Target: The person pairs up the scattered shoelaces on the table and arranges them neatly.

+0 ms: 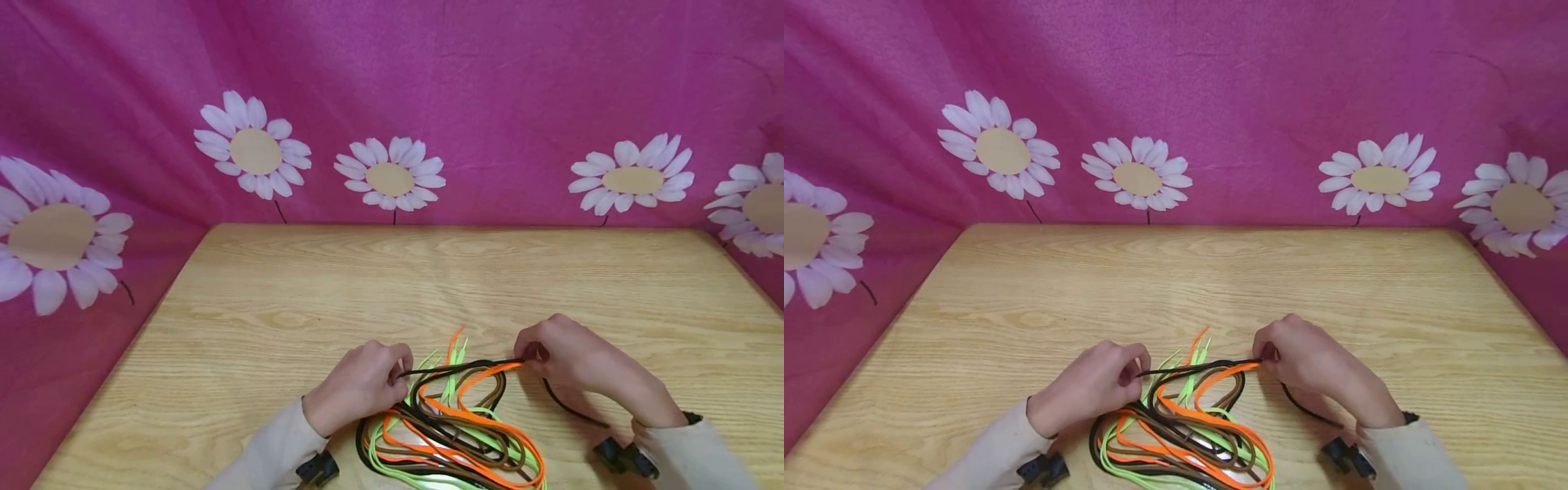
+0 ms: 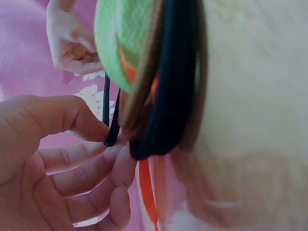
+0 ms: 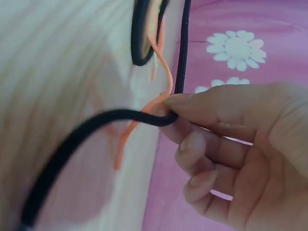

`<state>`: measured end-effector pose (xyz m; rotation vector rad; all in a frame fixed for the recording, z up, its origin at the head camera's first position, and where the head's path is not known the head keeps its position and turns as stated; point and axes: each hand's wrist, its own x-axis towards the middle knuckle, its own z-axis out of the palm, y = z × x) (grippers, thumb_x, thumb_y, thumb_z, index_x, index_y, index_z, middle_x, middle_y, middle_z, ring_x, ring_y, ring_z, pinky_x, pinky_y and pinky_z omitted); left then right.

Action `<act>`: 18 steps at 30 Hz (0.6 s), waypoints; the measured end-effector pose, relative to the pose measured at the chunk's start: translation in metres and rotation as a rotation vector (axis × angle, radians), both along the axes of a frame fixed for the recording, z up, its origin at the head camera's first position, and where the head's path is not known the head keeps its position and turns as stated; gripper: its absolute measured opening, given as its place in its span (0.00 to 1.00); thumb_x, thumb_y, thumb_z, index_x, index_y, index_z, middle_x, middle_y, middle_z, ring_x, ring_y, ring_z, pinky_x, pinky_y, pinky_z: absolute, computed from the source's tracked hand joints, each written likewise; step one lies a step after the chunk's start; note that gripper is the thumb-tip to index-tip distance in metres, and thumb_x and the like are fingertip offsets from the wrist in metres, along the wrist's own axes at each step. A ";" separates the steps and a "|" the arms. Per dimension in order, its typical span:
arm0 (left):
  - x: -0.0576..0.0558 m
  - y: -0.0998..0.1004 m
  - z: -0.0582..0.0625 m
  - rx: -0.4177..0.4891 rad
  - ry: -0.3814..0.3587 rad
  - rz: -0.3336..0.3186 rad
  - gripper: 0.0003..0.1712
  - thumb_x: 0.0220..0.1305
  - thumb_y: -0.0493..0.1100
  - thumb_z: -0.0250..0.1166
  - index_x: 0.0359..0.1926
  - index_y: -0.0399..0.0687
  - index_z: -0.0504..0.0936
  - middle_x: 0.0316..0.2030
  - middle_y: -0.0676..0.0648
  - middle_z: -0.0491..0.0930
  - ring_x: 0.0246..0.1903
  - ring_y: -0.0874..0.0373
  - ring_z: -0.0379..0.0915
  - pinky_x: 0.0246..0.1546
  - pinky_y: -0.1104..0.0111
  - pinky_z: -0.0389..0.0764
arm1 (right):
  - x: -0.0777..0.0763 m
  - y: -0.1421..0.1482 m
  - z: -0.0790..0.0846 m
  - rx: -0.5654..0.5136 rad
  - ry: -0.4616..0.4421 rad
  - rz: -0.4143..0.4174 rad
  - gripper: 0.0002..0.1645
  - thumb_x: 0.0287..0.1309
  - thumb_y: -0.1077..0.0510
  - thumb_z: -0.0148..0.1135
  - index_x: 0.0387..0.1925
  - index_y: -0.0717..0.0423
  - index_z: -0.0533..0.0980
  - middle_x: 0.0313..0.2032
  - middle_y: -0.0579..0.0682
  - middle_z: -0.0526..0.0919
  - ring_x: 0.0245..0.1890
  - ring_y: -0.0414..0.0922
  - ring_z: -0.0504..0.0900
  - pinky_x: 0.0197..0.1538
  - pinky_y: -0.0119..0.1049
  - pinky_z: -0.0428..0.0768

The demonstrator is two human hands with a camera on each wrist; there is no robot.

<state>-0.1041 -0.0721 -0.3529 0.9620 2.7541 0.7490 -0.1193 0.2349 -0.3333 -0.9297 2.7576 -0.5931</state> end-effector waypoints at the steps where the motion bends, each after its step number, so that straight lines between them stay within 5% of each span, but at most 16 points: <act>1: -0.001 -0.001 0.000 0.005 -0.007 0.004 0.07 0.47 0.32 0.61 0.30 0.45 0.77 0.16 0.58 0.70 0.17 0.68 0.64 0.21 0.73 0.68 | -0.001 0.002 0.001 0.003 -0.008 -0.005 0.15 0.45 0.72 0.66 0.27 0.48 0.82 0.24 0.35 0.79 0.24 0.30 0.70 0.28 0.30 0.72; 18: -0.008 -0.017 0.015 0.046 0.031 0.064 0.09 0.49 0.30 0.60 0.32 0.40 0.84 0.23 0.52 0.80 0.21 0.66 0.69 0.25 0.71 0.73 | -0.007 0.031 0.017 0.035 0.108 -0.059 0.11 0.46 0.70 0.70 0.28 0.51 0.83 0.25 0.37 0.81 0.25 0.30 0.72 0.28 0.32 0.73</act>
